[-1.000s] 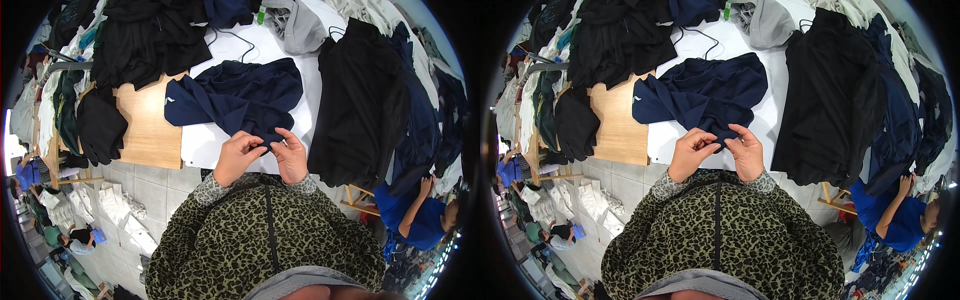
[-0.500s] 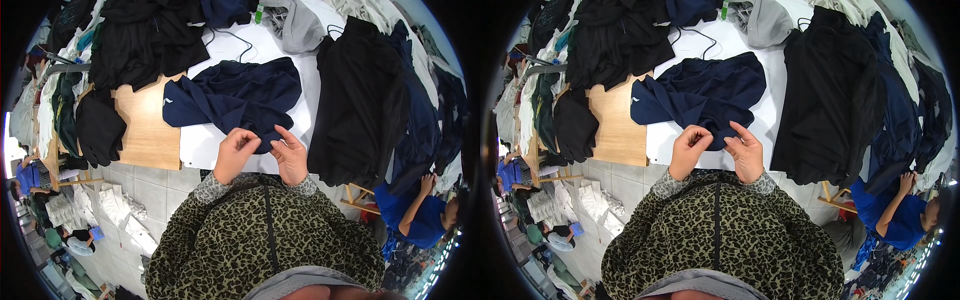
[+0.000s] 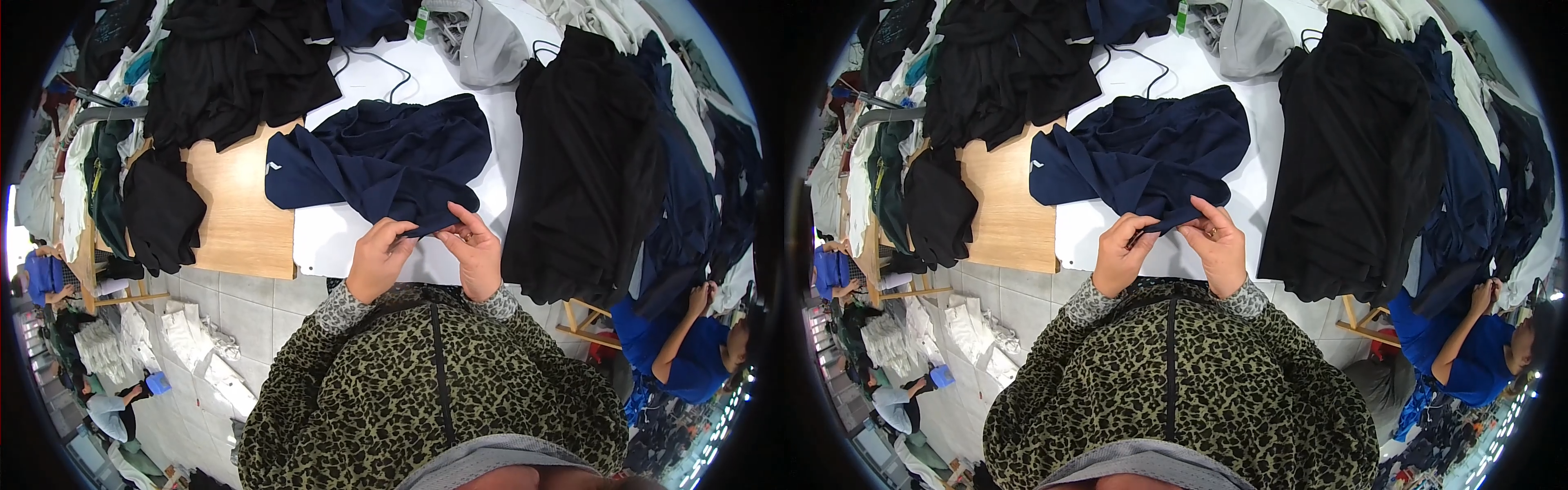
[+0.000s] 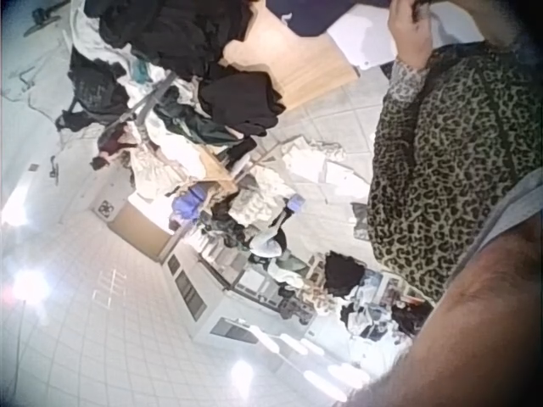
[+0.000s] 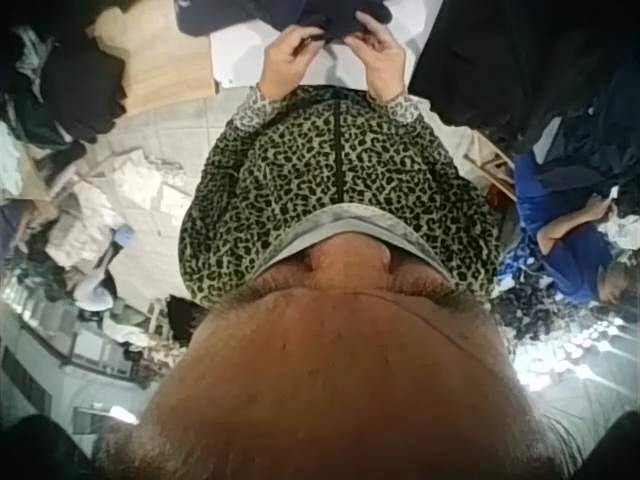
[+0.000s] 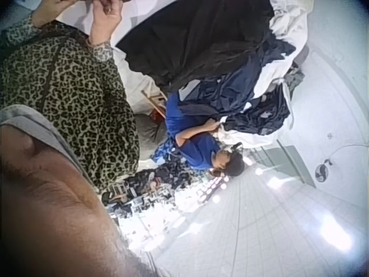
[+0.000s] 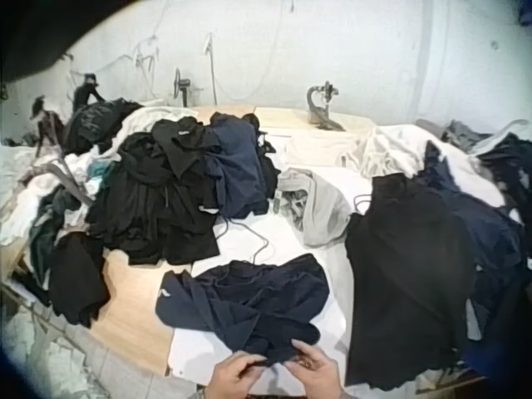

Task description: Trimming loose threads and inspecting dark blue garments using small scissors at a textile factory workstation.

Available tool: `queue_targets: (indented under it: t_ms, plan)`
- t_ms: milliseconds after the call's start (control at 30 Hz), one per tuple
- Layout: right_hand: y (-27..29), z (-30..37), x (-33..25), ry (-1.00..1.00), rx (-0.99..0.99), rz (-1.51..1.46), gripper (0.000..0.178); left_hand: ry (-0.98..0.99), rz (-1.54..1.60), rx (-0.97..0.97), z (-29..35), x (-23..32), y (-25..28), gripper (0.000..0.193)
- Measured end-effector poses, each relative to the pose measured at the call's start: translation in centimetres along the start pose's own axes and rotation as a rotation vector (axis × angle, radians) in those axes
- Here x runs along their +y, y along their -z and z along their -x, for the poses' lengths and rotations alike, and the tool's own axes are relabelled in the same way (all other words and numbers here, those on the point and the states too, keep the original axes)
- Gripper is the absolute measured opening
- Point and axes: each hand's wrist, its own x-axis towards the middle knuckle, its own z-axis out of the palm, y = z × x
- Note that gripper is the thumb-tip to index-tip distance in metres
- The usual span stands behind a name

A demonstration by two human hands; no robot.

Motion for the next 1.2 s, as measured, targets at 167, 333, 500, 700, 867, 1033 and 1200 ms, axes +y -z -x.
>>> queue_targets:
  t_ms: [167, 333, 500, 700, 867, 1033, 1200]
  plan:
    - [0.0, 0.1, -0.1, 0.175, -0.059, 0.173, 0.041, -0.008, -0.026, 0.002, 0.3, 0.2, 0.4, 0.022]
    - [0.1, 0.0, -0.1, 0.143, -0.031, 0.110, 0.037, -0.106, -0.092, 0.012, 0.3, 0.2, 0.3, 0.025]
    - [-0.5, 0.0, -1.5, -0.080, 0.041, -0.195, 0.032, -0.125, -0.132, -0.028, -0.1, 1.2, 0.4, 0.023]
    - [-1.0, 0.0, -1.7, -0.143, 0.102, -0.218, 0.029, -0.093, -0.049, 0.051, -1.0, 1.3, 0.1, 0.015]
    - [-0.3, 0.2, -1.3, -0.133, 0.037, -0.128, 0.030, -0.112, -0.084, 0.030, -1.7, 1.6, -0.7, 0.017]
    - [-0.2, 0.2, -1.4, -0.131, 0.028, -0.108, 0.031, -0.211, -0.156, 0.014, -2.1, 1.2, -1.0, 0.013]
    - [-0.4, 0.1, -1.6, -0.155, 0.045, -0.138, 0.031, -0.151, -0.120, -0.009, -2.1, 1.5, -0.7, 0.009]
